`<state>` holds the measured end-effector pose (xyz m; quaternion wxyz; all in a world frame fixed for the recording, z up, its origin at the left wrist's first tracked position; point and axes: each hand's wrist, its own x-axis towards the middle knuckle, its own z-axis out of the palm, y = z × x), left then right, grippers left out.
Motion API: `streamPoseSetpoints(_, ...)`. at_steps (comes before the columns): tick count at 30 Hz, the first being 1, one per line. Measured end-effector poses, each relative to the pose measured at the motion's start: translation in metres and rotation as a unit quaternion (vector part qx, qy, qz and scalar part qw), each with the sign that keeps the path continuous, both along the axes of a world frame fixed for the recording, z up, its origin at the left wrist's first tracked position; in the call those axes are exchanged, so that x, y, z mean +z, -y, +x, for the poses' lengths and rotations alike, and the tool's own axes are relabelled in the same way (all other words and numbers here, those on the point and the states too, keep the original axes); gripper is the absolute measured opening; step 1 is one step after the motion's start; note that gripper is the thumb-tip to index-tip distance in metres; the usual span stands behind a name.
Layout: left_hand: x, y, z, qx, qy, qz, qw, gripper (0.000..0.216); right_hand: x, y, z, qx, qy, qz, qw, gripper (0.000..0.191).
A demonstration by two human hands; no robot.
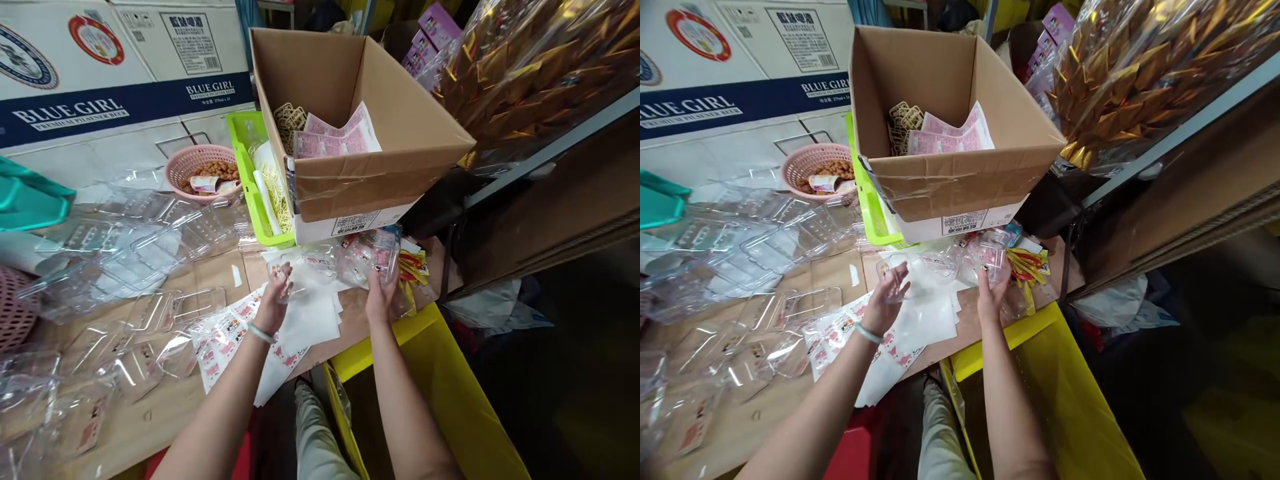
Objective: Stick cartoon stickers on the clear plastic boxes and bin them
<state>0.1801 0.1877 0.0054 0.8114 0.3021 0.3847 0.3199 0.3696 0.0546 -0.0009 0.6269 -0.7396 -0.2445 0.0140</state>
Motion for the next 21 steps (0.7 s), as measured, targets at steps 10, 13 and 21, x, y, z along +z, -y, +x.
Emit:
streamPoseSetpoints(10,-0.010,-0.020,0.030,0.010,0.171,-0.163,0.972,0.051,-0.016,-0.045,-0.041,0.154,0.121,-0.082,0.977,0.082)
streamPoseSetpoints(13,-0.009,-0.023,0.028,0.013,0.177,-0.189,0.966,0.052,-0.020,-0.056,-0.050,0.162,0.006,-0.001,0.987,0.078)
streamPoseSetpoints(21,0.017,0.008,-0.002,0.033,0.214,-0.182,0.959,0.046,0.003,-0.036,-0.083,0.184,-0.064,0.036,0.980,0.065)
